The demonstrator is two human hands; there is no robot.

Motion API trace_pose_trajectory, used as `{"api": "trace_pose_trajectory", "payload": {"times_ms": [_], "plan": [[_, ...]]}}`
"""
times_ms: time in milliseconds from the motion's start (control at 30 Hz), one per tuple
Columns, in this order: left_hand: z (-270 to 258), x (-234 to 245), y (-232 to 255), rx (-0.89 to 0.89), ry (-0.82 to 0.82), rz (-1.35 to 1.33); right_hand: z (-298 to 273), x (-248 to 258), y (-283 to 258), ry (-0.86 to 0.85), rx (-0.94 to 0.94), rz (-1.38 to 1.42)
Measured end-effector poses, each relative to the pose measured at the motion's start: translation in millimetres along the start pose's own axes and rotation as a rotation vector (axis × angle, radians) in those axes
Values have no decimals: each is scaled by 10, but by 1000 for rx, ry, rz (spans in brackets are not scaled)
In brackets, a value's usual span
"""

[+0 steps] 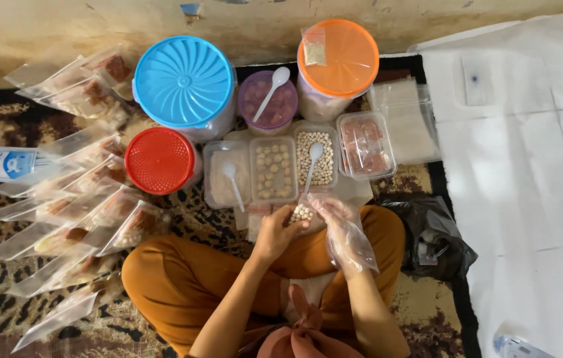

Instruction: Packaging small food items into plastic bags using a spoon while sitting on the floor.

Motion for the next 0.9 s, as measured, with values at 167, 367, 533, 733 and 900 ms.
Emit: {"api": "trace_pose_trajectory", "payload": {"times_ms": [167, 367, 533, 733, 900], "plan": [[-338, 221, 398, -129, 56, 18, -193, 54, 76, -77, 127, 63], [-625, 488, 581, -189, 76, -16, -602, -108, -190, -142, 247, 54], [-735, 603, 668, -189, 46, -267, -832, -253, -415, -277, 362, 3], [-772, 675, 317, -207, 92, -367, -1055, -402, -622, -420, 488, -37], [-934, 760, 673, -173, 73, -413, -1124, -444, -606, -472, 481, -25]]}}
Point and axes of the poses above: each hand's wrist, its own z-axis towards the middle knuckle, its own x-axis out of the back of the hand, y = z × x, the point moved 5 cm from there along z, towards the middle knuckle
